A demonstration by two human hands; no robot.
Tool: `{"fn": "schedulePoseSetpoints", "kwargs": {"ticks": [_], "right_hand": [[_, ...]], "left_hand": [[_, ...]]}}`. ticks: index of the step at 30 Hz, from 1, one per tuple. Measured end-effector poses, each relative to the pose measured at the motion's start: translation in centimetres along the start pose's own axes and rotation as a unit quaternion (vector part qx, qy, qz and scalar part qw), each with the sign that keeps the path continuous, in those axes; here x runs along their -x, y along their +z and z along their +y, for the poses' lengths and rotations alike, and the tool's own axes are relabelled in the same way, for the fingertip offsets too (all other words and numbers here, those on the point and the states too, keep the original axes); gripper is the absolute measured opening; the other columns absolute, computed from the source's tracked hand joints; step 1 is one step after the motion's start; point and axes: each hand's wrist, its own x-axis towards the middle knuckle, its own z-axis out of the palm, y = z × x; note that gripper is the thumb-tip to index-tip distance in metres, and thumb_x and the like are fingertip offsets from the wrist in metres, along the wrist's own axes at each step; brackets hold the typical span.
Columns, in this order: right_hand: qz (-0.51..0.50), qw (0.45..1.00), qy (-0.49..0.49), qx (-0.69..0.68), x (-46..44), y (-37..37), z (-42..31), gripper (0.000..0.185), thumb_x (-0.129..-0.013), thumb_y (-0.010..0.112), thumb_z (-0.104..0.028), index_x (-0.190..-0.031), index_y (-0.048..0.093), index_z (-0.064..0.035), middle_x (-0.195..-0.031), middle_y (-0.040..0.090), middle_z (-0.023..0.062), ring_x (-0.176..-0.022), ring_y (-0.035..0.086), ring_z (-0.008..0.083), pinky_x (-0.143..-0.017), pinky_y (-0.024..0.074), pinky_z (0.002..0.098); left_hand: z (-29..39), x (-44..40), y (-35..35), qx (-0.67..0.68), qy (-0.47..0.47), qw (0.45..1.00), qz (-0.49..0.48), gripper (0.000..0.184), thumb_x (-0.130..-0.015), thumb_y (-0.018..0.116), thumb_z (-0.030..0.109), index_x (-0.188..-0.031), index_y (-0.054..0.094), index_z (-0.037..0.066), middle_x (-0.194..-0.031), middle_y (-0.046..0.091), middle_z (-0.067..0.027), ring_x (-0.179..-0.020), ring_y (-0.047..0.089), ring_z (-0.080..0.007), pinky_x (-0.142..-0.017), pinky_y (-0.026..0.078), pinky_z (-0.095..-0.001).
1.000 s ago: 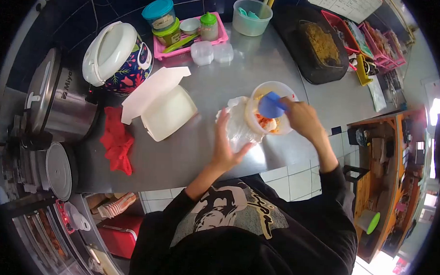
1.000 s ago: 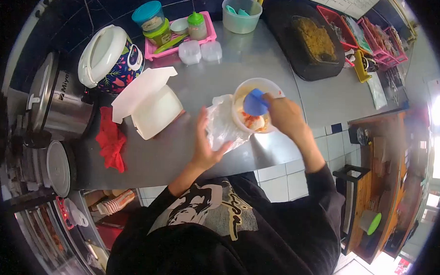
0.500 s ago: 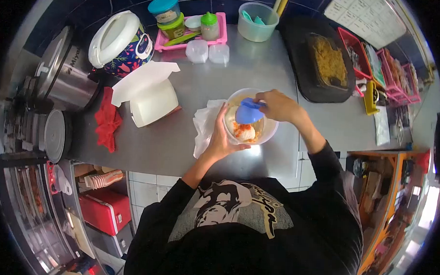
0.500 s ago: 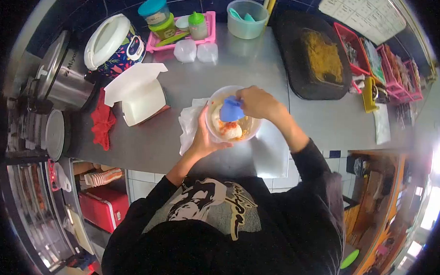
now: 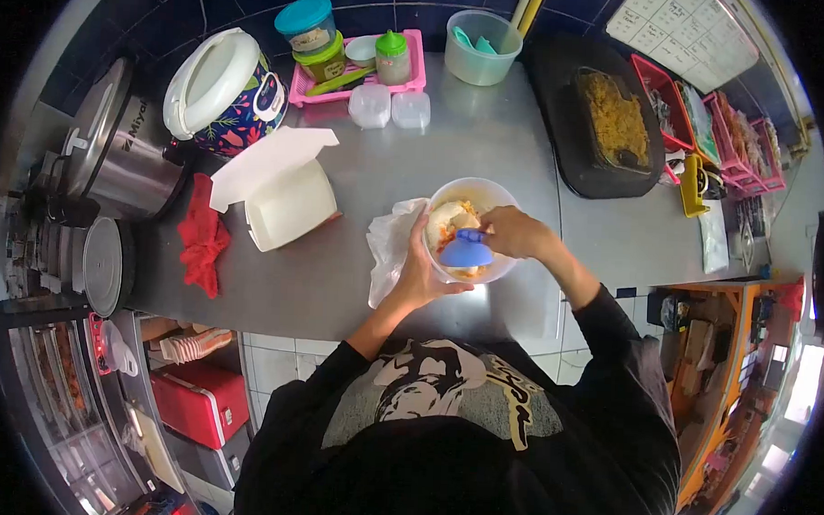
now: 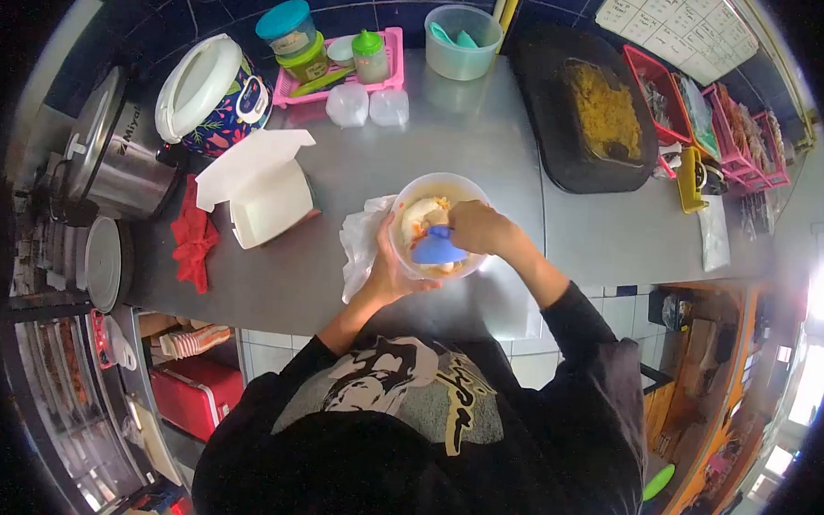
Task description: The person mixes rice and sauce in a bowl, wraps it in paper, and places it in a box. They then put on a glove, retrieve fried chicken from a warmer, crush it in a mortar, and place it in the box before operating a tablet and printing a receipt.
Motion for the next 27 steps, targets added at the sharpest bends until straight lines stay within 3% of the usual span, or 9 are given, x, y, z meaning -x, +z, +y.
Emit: {"fn": "schedulePoseSetpoints", "kwargs": {"ticks": [3, 6, 10, 13, 16, 21, 22, 24, 27], "right_hand": [[0.092, 0.991, 0.062, -0.074, 1.8, -2.6, -2.2, 0.029, -0.072, 0.06, -0.013, -0.099, 0.068, -0.0079, -0.094, 0.068, 0.0179, -0.083, 0.067, 0.0359, -0.077, 0.0536, 0.0445], [0.086, 0.994, 0.051, 0.032, -0.3, 1.2, -3.0, 0.024, -0.079, 0.058, -0.013, -0.1, 0.067, -0.0053, -0.092, 0.067, 0.0212, -0.089, 0.065, 0.0369, -0.081, 0.0516, 0.0446], [0.037, 0.996, 0.087, 0.006, 0.3, 0.4, -4.2, 0.022, -0.079, 0.058, -0.011, -0.099, 0.067, -0.0051, -0.092, 0.067, 0.0202, -0.088, 0.066, 0.0365, -0.08, 0.052, 0.0451], [0.13, 0.989, 0.037, -0.058, 2.0, -0.6, -2.9, 0.023, -0.08, 0.06, -0.012, -0.1, 0.066, -0.0039, -0.09, 0.067, 0.0215, -0.085, 0.066, 0.0376, -0.077, 0.0522, 0.046], [0.228, 0.965, 0.086, -0.096, 1.8, -1.4, -3.4, 0.023, -0.074, 0.062, -0.01, -0.096, 0.065, -0.0026, -0.086, 0.067, 0.0206, -0.082, 0.065, 0.0388, -0.072, 0.0531, 0.0458], [0.096, 0.991, 0.038, -0.081, 1.5, 1.0, -3.1, 0.026, -0.08, 0.06, -0.01, -0.104, 0.067, -0.003, -0.09, 0.066, 0.0239, -0.085, 0.065, 0.0396, -0.078, 0.0513, 0.0456], [0.102, 0.99, 0.051, -0.078, 2.6, 0.5, -3.4, 0.026, -0.08, 0.059, -0.01, -0.105, 0.067, -0.0035, -0.09, 0.066, 0.0236, -0.085, 0.065, 0.0394, -0.079, 0.0514, 0.0454], [0.116, 0.989, 0.071, -0.062, 4.2, -1.3, -3.8, 0.026, -0.081, 0.059, -0.01, -0.105, 0.067, -0.0046, -0.09, 0.067, 0.0231, -0.085, 0.065, 0.039, -0.08, 0.0516, 0.0451], [0.054, 0.99, 0.122, -0.034, 5.8, -2.9, -4.6, 0.028, -0.081, 0.059, -0.012, -0.107, 0.067, -0.0057, -0.091, 0.067, 0.0219, -0.086, 0.065, 0.0384, -0.079, 0.052, 0.0451]], "left_hand": [[-0.5, -0.1, -0.6, -0.047, 0.028, 0.998, -0.007, 0.134, -0.047, 0.092, 0.044, -0.142, 0.005, 0.009, -0.149, 0.011, -0.0285, -0.138, 0.019, -0.042, -0.114, 0.022, -0.0506], [-1.2, -0.1, -0.4, -0.063, 0.048, 0.997, -0.005, 0.135, -0.046, 0.092, 0.044, -0.142, 0.004, 0.01, -0.149, 0.009, -0.0293, -0.138, 0.019, -0.0437, -0.113, 0.022, -0.0519], [-1.2, -0.8, -0.3, -0.027, 0.069, 0.997, -0.003, 0.134, -0.045, 0.093, 0.041, -0.142, 0.005, 0.014, -0.149, 0.007, -0.0309, -0.138, 0.018, -0.0464, -0.112, 0.025, -0.0538], [-0.6, -1.9, -0.5, -0.048, 0.131, 0.99, 0.005, 0.13, -0.046, 0.094, 0.038, -0.141, 0.007, 0.017, -0.149, 0.008, -0.0309, -0.136, 0.022, -0.0469, -0.11, 0.027, -0.055], [-0.9, -1.8, -0.3, -0.043, 0.133, 0.99, 0.011, 0.126, -0.049, 0.094, 0.036, -0.14, 0.008, 0.02, -0.148, 0.01, -0.0303, -0.134, 0.026, -0.0463, -0.108, 0.029, -0.0563], [-0.6, -2.2, -0.4, -0.117, 0.114, 0.987, 0.009, 0.126, -0.048, 0.094, 0.034, -0.138, 0.008, 0.017, -0.144, 0.02, -0.0283, -0.13, 0.031, -0.0457, -0.106, 0.032, -0.0571], [-0.4, -1.8, -0.5, -0.119, 0.09, 0.989, 0.004, 0.127, -0.047, 0.094, 0.034, -0.138, 0.009, 0.016, -0.143, 0.021, -0.0279, -0.13, 0.031, -0.0458, -0.105, 0.032, -0.0571], [-0.5, -1.8, 0.2, -0.097, 0.134, 0.985, 0.051, 0.127, -0.046, 0.094, 0.035, -0.138, 0.009, 0.016, -0.142, 0.021, -0.0281, -0.13, 0.031, -0.0464, -0.105, 0.033, -0.0572], [-1.3, -1.6, 0.7, -0.104, 0.145, 0.981, 0.072, 0.126, -0.046, 0.094, 0.034, -0.138, 0.01, 0.015, -0.143, 0.02, -0.0287, -0.13, 0.031, -0.0463, -0.104, 0.034, -0.0569]]}}
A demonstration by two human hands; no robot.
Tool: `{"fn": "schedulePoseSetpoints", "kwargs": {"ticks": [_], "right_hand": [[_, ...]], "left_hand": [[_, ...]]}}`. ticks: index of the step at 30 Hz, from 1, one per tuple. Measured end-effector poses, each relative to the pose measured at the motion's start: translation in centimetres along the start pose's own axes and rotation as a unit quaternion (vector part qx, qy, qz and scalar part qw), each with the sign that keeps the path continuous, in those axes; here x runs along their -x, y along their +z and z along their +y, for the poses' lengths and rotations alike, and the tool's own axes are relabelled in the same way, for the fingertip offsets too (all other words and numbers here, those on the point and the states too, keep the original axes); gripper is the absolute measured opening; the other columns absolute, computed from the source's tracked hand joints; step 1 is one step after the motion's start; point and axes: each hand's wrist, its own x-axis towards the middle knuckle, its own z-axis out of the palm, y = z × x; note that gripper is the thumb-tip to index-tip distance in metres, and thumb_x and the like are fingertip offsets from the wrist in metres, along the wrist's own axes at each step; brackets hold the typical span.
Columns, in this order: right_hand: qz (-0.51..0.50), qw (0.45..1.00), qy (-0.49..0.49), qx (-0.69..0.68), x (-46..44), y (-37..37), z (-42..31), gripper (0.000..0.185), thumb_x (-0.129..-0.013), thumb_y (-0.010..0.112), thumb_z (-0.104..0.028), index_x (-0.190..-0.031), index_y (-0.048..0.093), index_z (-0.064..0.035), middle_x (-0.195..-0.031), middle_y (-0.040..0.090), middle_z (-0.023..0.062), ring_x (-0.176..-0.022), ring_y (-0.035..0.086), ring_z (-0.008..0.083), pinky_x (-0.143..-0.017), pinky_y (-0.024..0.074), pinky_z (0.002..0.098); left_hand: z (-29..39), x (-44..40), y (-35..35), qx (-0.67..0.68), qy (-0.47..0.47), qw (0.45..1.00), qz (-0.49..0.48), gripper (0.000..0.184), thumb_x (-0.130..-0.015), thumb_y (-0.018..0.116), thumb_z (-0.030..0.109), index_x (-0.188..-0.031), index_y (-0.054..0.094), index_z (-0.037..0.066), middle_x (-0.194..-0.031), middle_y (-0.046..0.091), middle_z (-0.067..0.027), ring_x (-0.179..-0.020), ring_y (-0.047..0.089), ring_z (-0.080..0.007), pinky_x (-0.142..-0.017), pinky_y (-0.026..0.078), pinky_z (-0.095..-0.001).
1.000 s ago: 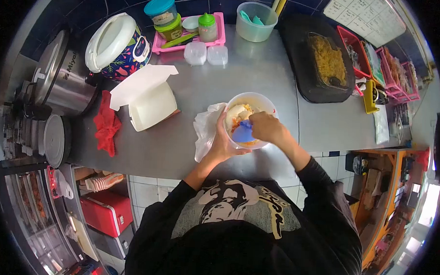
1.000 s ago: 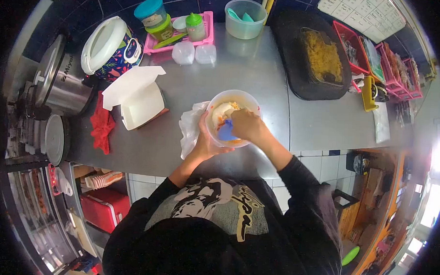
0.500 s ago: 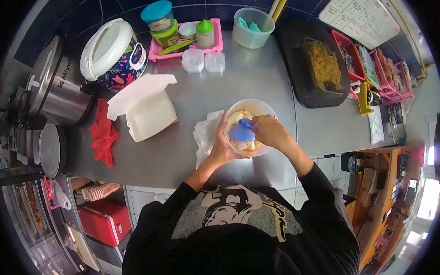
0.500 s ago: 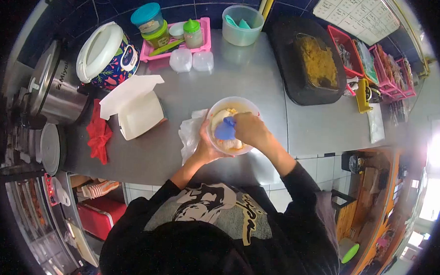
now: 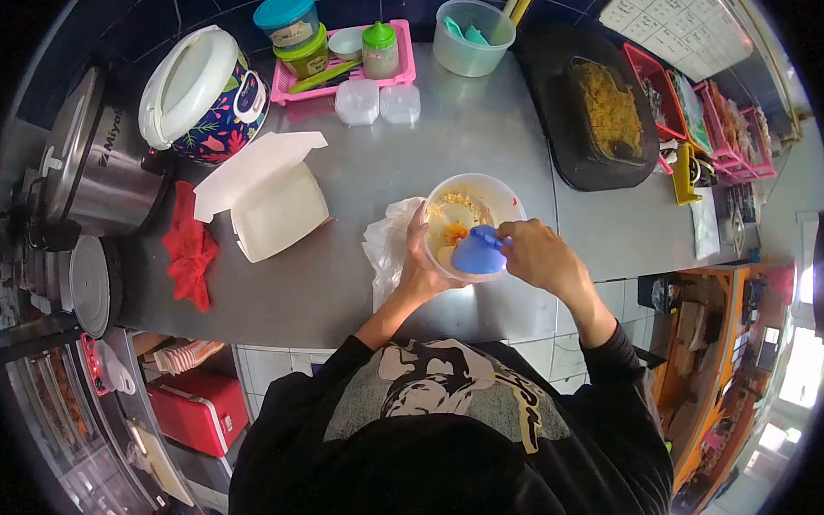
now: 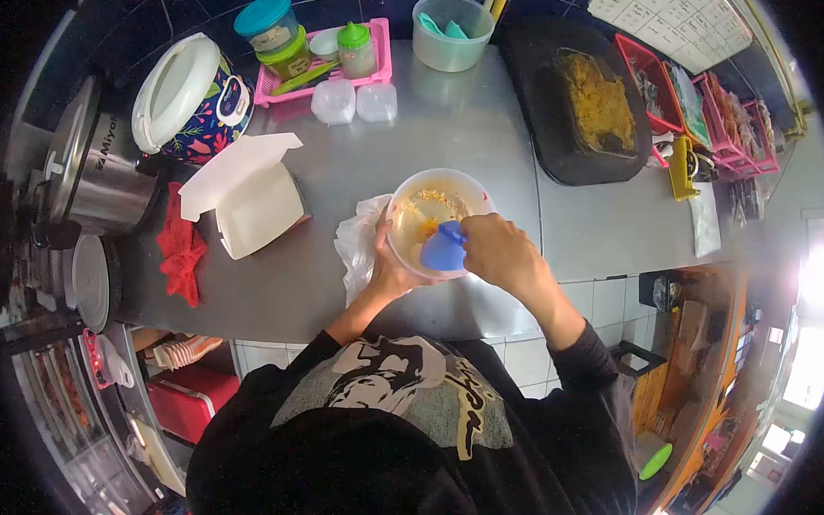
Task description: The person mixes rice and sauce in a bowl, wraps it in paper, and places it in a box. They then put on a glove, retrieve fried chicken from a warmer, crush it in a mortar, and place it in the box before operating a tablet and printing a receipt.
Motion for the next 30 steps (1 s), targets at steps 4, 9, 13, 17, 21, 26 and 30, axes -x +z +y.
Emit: {"fn": "schedulePoseSetpoints", "kwargs": {"ticks": [4, 9, 13, 17, 21, 26, 30], "right_hand": [[-0.002, 0.998, 0.008, 0.058, -3.2, 4.2, 1.8, 0.027, -0.075, 0.06, -0.012, -0.1, 0.067, -0.0055, -0.09, 0.067, 0.0191, -0.086, 0.066, 0.0352, -0.077, 0.0531, 0.0435], [-0.057, 0.998, -0.015, 0.003, -5.0, 2.3, 3.4, 0.024, -0.076, 0.06, -0.014, -0.097, 0.069, -0.0043, -0.091, 0.068, 0.0192, -0.085, 0.067, 0.0331, -0.077, 0.0528, 0.0411], [-0.003, 0.998, -0.052, -0.036, -2.3, -2.1, 1.5, 0.026, -0.077, 0.062, -0.018, -0.095, 0.069, -0.0012, -0.09, 0.068, 0.02, -0.083, 0.067, 0.0334, -0.077, 0.0521, 0.0412], [0.011, 0.996, -0.084, 0.015, -2.2, 0.8, 2.7, 0.025, -0.076, 0.062, -0.015, -0.096, 0.068, -0.0015, -0.092, 0.067, 0.0212, -0.086, 0.066, 0.0355, -0.079, 0.0525, 0.0424], [-0.024, 0.998, -0.044, 0.037, -4.4, 4.2, 3.6, 0.026, -0.072, 0.062, -0.011, -0.095, 0.068, -0.0021, -0.091, 0.067, 0.0214, -0.086, 0.066, 0.0368, -0.077, 0.0537, 0.0436], [-0.053, 0.994, -0.039, 0.087, -5.5, 3.8, 1.8, 0.027, -0.073, 0.062, -0.014, -0.096, 0.069, -0.0022, -0.093, 0.067, 0.0219, -0.085, 0.067, 0.0369, -0.074, 0.0541, 0.0427], [0.004, 0.996, -0.088, -0.009, -4.0, 0.1, 2.4, 0.027, -0.078, 0.062, -0.019, -0.099, 0.069, -0.0036, -0.094, 0.067, 0.0232, -0.085, 0.067, 0.036, -0.076, 0.0531, 0.0419]], "left_hand": [[-0.6, 0.7, 0.6, 0.025, 0.012, 1.0, -0.001, 0.126, -0.047, 0.094, 0.033, -0.138, 0.01, 0.015, -0.143, 0.019, -0.0292, -0.13, 0.031, -0.046, -0.105, 0.033, -0.0566], [-0.7, 0.5, 0.8, 0.058, 0.01, 0.998, 0.005, 0.126, -0.046, 0.094, 0.035, -0.138, 0.01, 0.015, -0.143, 0.019, -0.0295, -0.13, 0.03, -0.0465, -0.105, 0.033, -0.0557], [-0.2, 0.5, 0.1, -0.01, 0.02, 1.0, -0.01, 0.126, -0.046, 0.094, 0.035, -0.137, 0.009, 0.015, -0.143, 0.02, -0.0296, -0.13, 0.03, -0.0472, -0.105, 0.033, -0.0552], [0.3, -0.2, 0.0, -0.03, 0.022, 0.999, -0.015, 0.128, -0.044, 0.094, 0.035, -0.137, 0.008, 0.016, -0.143, 0.019, -0.0295, -0.131, 0.029, -0.0477, -0.106, 0.032, -0.0558], [-0.1, 0.7, 0.1, -0.014, 0.005, 1.0, -0.02, 0.13, -0.043, 0.095, 0.034, -0.138, 0.007, 0.016, -0.144, 0.019, -0.0291, -0.131, 0.028, -0.0477, -0.106, 0.031, -0.0569], [-0.3, 0.7, 0.1, 0.006, 0.01, 1.0, -0.029, 0.13, -0.044, 0.095, 0.034, -0.139, 0.008, 0.017, -0.144, 0.018, -0.0294, -0.132, 0.028, -0.0476, -0.106, 0.031, -0.0573], [0.0, 0.3, 0.0, 0.012, 0.01, 1.0, -0.028, 0.129, -0.045, 0.094, 0.035, -0.139, 0.008, 0.018, -0.145, 0.016, -0.0303, -0.132, 0.027, -0.0481, -0.107, 0.029, -0.0576]]}}
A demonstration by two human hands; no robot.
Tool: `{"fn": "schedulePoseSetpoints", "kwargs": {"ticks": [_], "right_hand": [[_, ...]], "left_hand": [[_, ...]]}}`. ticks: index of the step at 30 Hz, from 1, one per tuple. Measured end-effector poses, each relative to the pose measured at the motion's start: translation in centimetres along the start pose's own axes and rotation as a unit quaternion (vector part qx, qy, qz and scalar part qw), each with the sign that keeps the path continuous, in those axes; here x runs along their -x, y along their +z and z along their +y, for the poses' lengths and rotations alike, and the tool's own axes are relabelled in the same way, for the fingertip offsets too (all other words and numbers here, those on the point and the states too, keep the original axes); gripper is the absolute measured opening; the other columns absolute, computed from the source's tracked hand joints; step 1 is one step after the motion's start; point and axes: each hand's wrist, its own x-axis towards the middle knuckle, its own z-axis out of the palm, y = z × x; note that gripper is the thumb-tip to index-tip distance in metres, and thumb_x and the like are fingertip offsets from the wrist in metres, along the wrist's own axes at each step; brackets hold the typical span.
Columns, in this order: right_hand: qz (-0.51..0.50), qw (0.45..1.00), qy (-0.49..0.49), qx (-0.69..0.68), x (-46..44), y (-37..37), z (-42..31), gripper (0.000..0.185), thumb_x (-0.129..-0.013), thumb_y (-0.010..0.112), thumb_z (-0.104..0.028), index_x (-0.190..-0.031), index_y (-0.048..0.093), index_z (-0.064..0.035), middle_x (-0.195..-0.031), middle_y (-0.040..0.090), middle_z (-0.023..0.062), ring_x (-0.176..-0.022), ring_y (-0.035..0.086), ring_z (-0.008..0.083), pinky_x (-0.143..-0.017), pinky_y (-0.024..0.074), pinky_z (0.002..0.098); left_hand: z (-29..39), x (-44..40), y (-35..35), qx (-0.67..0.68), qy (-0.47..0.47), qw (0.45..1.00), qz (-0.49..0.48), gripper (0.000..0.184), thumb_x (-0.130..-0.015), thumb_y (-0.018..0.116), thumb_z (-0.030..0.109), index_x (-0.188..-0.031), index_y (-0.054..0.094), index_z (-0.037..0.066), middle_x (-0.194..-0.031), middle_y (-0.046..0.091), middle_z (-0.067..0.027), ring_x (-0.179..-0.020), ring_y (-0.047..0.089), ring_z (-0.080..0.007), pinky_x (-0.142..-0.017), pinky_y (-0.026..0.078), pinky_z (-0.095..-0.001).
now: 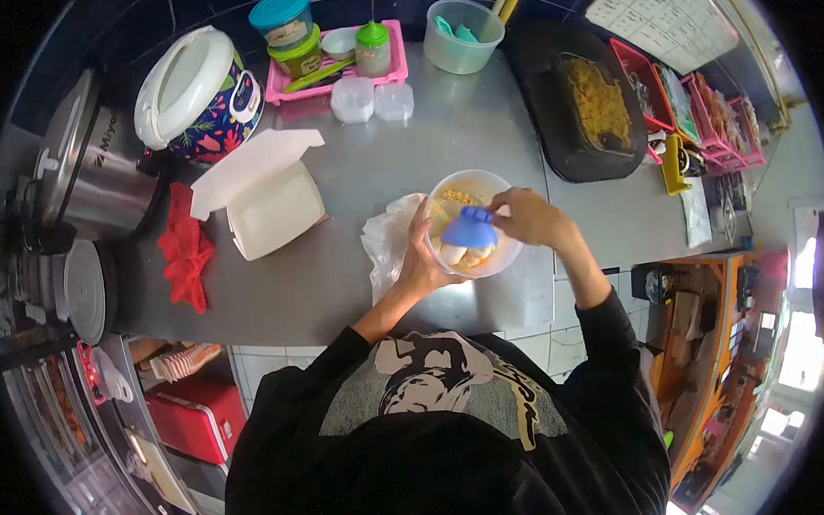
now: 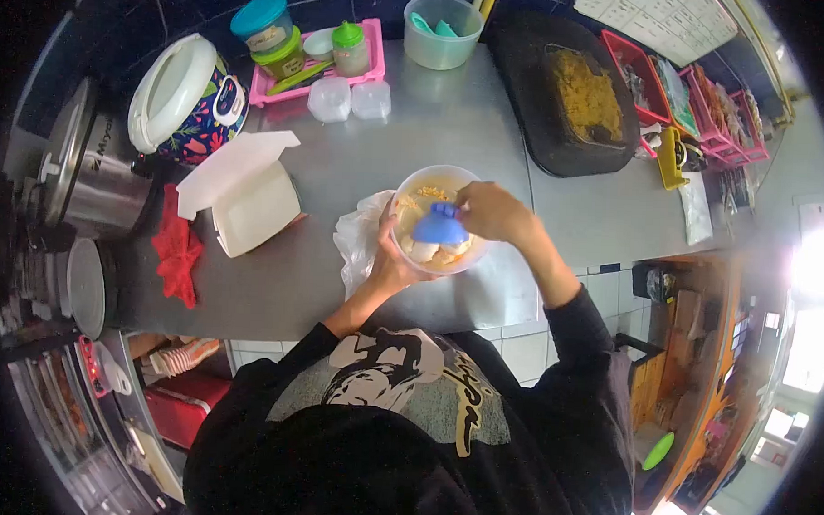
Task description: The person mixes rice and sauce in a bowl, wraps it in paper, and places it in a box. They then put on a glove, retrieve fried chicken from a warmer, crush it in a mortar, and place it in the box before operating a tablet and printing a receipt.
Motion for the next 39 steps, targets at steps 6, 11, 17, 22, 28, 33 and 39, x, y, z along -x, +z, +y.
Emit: {"fn": "schedulePoseSetpoints", "kwargs": {"ticks": [6, 11, 17, 22, 28, 33, 39], "right_hand": [[-0.061, 0.997, 0.04, 0.016, 1.1, 0.5, 0.0, 0.028, -0.079, 0.062, -0.02, -0.101, 0.069, -0.0049, -0.095, 0.067, 0.0208, -0.091, 0.065, 0.0349, -0.082, 0.051, 0.0419], [-0.007, 0.999, 0.047, 0.003, 2.4, 1.8, -1.4, 0.026, -0.078, 0.063, -0.013, -0.102, 0.069, -0.0048, -0.093, 0.068, 0.0211, -0.088, 0.066, 0.0349, -0.082, 0.0516, 0.0419], [0.074, 0.993, 0.061, -0.068, 3.5, 1.1, -2.7, 0.027, -0.082, 0.064, -0.014, -0.105, 0.068, -0.0013, -0.082, 0.065, 0.0259, -0.077, 0.065, 0.0389, -0.075, 0.0502, 0.0415], [0.107, 0.987, 0.088, -0.077, 2.3, 2.2, -2.0, 0.027, -0.08, 0.063, -0.012, -0.105, 0.068, -0.0022, -0.084, 0.066, 0.0248, -0.08, 0.065, 0.039, -0.076, 0.0511, 0.0428], [0.082, 0.991, 0.058, -0.094, 0.8, 3.1, -0.1, 0.028, -0.08, 0.063, -0.013, -0.104, 0.068, -0.0002, -0.088, 0.066, 0.0258, -0.083, 0.065, 0.0397, -0.077, 0.0511, 0.0428], [0.027, 0.987, 0.096, -0.127, 1.6, 0.6, -1.6, 0.027, -0.08, 0.063, -0.014, -0.103, 0.068, 0.0001, -0.09, 0.066, 0.0254, -0.082, 0.066, 0.0386, -0.078, 0.0512, 0.0411], [0.017, 0.99, 0.107, -0.092, 1.3, 2.9, -1.1, 0.025, -0.079, 0.063, -0.012, -0.102, 0.07, -0.0029, -0.09, 0.067, 0.0234, -0.083, 0.067, 0.0365, -0.078, 0.0519, 0.0422]], "left_hand": [[0.0, 0.3, -0.1, 0.003, -0.001, 1.0, -0.014, 0.13, -0.044, 0.095, 0.034, -0.139, 0.006, 0.019, -0.146, 0.014, -0.0309, -0.131, 0.027, -0.0487, -0.106, 0.028, -0.0579], [0.1, 0.2, -0.4, -0.004, -0.005, 1.0, -0.015, 0.132, -0.044, 0.095, 0.034, -0.14, 0.005, 0.02, -0.147, 0.014, -0.0305, -0.131, 0.027, -0.0488, -0.106, 0.028, -0.0579], [-0.1, 0.0, -0.3, -0.003, -0.03, 0.999, -0.036, 0.129, -0.046, 0.093, 0.039, -0.14, 0.007, 0.02, -0.147, 0.013, -0.0304, -0.132, 0.027, -0.0484, -0.107, 0.027, -0.0576], [-0.6, 0.6, 0.0, -0.02, -0.004, 1.0, -0.011, 0.127, -0.048, 0.092, 0.041, -0.141, 0.008, 0.02, -0.147, 0.014, -0.0306, -0.132, 0.027, -0.0482, -0.107, 0.026, -0.0573], [-0.3, 0.2, -0.3, -0.009, 0.001, 1.0, -0.013, 0.126, -0.049, 0.092, 0.043, -0.141, 0.008, 0.02, -0.146, 0.016, -0.031, -0.132, 0.028, -0.0477, -0.107, 0.027, -0.057], [-0.3, 0.2, -0.2, -0.003, -0.002, 1.0, -0.007, 0.126, -0.049, 0.092, 0.042, -0.14, 0.009, 0.019, -0.146, 0.016, -0.0316, -0.132, 0.027, -0.0481, -0.107, 0.027, -0.0567], [-0.8, 0.6, 0.1, 0.008, -0.006, 1.0, -0.004, 0.128, -0.046, 0.093, 0.04, -0.14, 0.009, 0.018, -0.147, 0.014, -0.03, -0.133, 0.025, -0.048, -0.107, 0.027, -0.0566]]}}
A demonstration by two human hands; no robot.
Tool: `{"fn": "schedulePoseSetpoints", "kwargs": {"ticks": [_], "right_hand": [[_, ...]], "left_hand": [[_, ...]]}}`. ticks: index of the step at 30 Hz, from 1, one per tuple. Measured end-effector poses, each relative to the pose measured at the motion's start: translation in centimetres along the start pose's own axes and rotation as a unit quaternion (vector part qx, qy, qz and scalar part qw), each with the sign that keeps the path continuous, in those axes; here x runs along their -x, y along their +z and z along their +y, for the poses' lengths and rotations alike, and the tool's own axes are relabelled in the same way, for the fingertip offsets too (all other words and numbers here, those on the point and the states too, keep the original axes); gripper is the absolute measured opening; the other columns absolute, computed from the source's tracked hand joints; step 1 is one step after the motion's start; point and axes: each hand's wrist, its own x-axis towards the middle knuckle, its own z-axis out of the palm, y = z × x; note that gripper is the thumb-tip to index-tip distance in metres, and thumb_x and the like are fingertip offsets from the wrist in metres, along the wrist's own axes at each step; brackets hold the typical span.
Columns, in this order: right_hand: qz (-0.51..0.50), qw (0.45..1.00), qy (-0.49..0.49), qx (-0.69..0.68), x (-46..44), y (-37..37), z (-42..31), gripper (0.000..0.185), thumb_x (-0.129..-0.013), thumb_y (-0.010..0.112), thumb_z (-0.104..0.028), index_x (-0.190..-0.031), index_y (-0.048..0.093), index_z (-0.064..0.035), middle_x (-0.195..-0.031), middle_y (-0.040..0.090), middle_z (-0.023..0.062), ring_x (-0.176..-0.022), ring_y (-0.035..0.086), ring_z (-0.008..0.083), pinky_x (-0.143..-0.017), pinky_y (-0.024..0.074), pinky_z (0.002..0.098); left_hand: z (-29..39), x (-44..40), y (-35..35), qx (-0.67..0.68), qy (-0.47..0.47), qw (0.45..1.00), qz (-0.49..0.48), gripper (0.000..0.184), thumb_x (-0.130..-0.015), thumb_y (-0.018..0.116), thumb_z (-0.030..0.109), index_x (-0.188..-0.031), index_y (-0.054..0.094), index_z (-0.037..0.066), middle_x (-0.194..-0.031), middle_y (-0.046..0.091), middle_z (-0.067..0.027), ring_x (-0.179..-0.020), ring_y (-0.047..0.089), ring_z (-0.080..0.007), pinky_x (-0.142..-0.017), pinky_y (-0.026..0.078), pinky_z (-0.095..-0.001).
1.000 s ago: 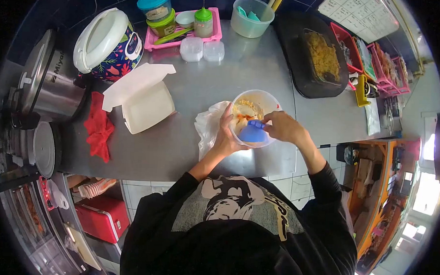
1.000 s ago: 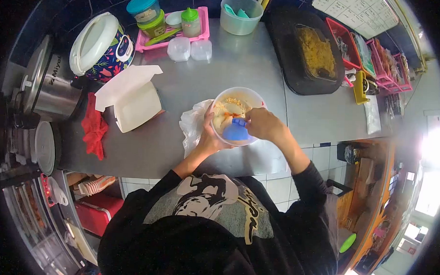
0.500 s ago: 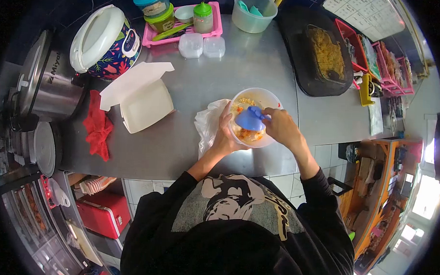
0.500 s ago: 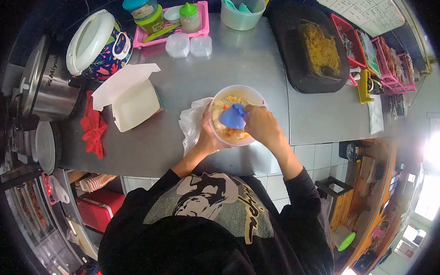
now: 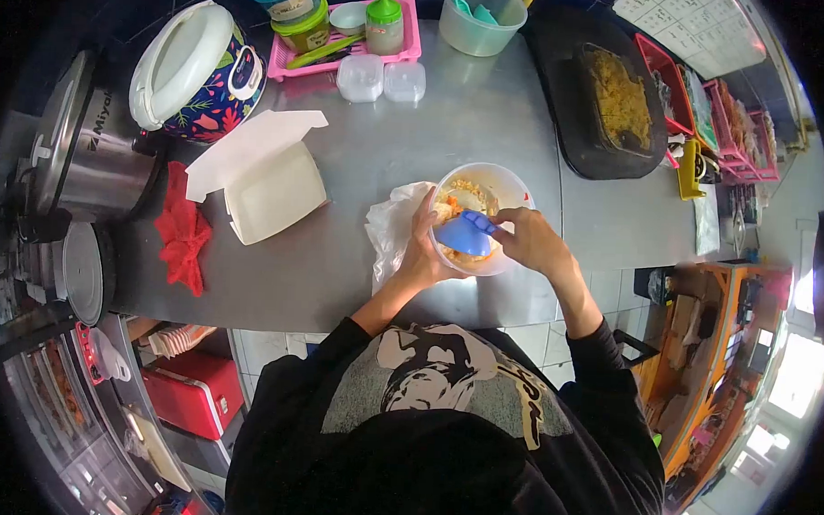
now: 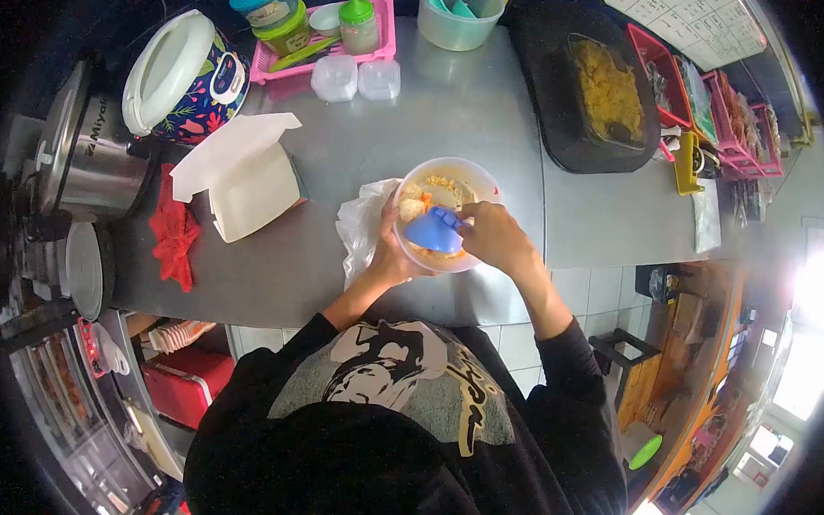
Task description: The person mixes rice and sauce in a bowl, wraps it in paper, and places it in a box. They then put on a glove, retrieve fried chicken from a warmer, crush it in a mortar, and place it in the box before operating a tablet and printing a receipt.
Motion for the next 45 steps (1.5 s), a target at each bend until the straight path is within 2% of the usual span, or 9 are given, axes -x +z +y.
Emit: {"fn": "schedulePoseSetpoints", "kwargs": {"ticks": [10, 13, 17, 25, 31, 36, 40, 41, 45], "right_hand": [[-0.02, 1.0, 0.004, 0.002, -0.9, 0.6, 0.1, 0.022, -0.079, 0.061, -0.015, -0.096, 0.069, -0.0031, -0.086, 0.068, 0.0202, -0.087, 0.066, 0.0355, -0.078, 0.0526, 0.0426], [0.122, 0.988, -0.099, 0.003, -0.2, -0.3, -0.3, 0.02, -0.079, 0.061, -0.014, -0.092, 0.069, -0.0009, -0.084, 0.067, 0.0204, -0.087, 0.066, 0.0358, -0.078, 0.0522, 0.0426], [0.113, 0.979, -0.142, 0.094, -2.0, 2.4, -0.6, 0.018, -0.078, 0.062, -0.014, -0.089, 0.068, -0.0004, -0.085, 0.067, 0.0211, -0.083, 0.066, 0.0379, -0.077, 0.0525, 0.0441], [0.192, 0.981, -0.022, 0.017, -0.8, 0.4, -1.3, 0.023, -0.081, 0.063, -0.014, -0.099, 0.067, -0.0011, -0.083, 0.066, 0.0241, -0.081, 0.064, 0.0413, -0.074, 0.0516, 0.0464], [0.046, 0.991, -0.083, 0.09, -2.2, 2.1, 1.5, 0.026, -0.077, 0.063, -0.013, -0.103, 0.068, -0.0071, -0.092, 0.067, 0.022, -0.085, 0.065, 0.0375, -0.077, 0.0526, 0.0452], [-0.025, 0.977, -0.134, 0.167, -1.5, -3.5, 0.0, 0.024, -0.081, 0.063, -0.018, -0.101, 0.07, -0.0055, -0.092, 0.067, 0.022, -0.088, 0.064, 0.0381, -0.081, 0.0503, 0.044], [-0.009, 0.978, -0.032, 0.208, -4.1, -1.9, 2.0, 0.022, -0.081, 0.063, -0.017, -0.099, 0.069, -0.0053, -0.094, 0.066, 0.0217, -0.09, 0.063, 0.0391, -0.082, 0.0498, 0.044], [0.037, 0.971, -0.137, 0.192, -3.3, -1.8, 2.1, 0.025, -0.083, 0.061, -0.019, -0.103, 0.067, -0.0038, -0.083, 0.067, 0.0225, -0.073, 0.066, 0.0371, -0.066, 0.0534, 0.0432], [-0.126, 0.987, 0.097, -0.015, -1.6, -1.8, 1.3, 0.028, -0.088, 0.056, -0.018, -0.107, 0.058, 0.0018, -0.065, 0.061, 0.017, -0.044, 0.059, 0.0251, -0.035, 0.0444, 0.0355]], "left_hand": [[0.3, -0.3, -0.3, 0.004, 0.014, 1.0, -0.007, 0.13, -0.044, 0.094, 0.038, -0.14, 0.009, 0.018, -0.146, 0.018, -0.029, -0.133, 0.026, -0.0474, -0.107, 0.027, -0.0576], [0.4, -0.4, -0.4, -0.005, 0.016, 1.0, -0.006, 0.129, -0.046, 0.093, 0.038, -0.14, 0.009, 0.018, -0.146, 0.019, -0.0291, -0.133, 0.025, -0.0476, -0.107, 0.026, -0.058], [0.7, -0.2, -0.4, -0.002, -0.021, 1.0, -0.012, 0.127, -0.046, 0.093, 0.038, -0.14, 0.009, 0.021, -0.147, 0.018, -0.0289, -0.133, 0.025, -0.0479, -0.108, 0.026, -0.0581], [0.4, -0.6, -0.4, 0.008, -0.018, 1.0, -0.009, 0.129, -0.044, 0.094, 0.039, -0.139, 0.009, 0.022, -0.147, 0.015, -0.0285, -0.133, 0.024, -0.0474, -0.108, 0.027, -0.0573], [0.5, 0.0, -0.2, -0.019, -0.084, 0.996, -0.028, 0.13, -0.041, 0.094, 0.04, -0.138, 0.01, 0.02, -0.146, 0.015, -0.0291, -0.133, 0.024, -0.0496, -0.106, 0.03, -0.0586], [0.9, -1.0, -0.2, -0.023, -0.009, 1.0, -0.006, 0.127, -0.044, 0.094, 0.037, -0.136, 0.009, 0.021, -0.145, 0.016, -0.0288, -0.131, 0.026, -0.0491, -0.105, 0.032, -0.0594], [0.9, -1.0, -0.1, -0.016, -0.003, 1.0, 0.002, 0.126, -0.045, 0.094, 0.035, -0.137, 0.009, 0.022, -0.144, 0.019, -0.028, -0.13, 0.027, -0.0478, -0.104, 0.033, -0.0591], [0.7, -1.3, 0.0, -0.016, 0.005, 1.0, 0.009, 0.126, -0.045, 0.094, 0.035, -0.137, 0.009, 0.021, -0.144, 0.019, -0.0278, -0.131, 0.027, -0.0475, -0.104, 0.033, -0.0589], [0.4, -0.6, 0.4, -0.017, 0.017, 0.999, 0.023, 0.127, -0.045, 0.094, 0.034, -0.138, 0.01, 0.019, -0.143, 0.02, -0.0282, -0.13, 0.028, -0.0466, -0.104, 0.033, -0.0579]]}}
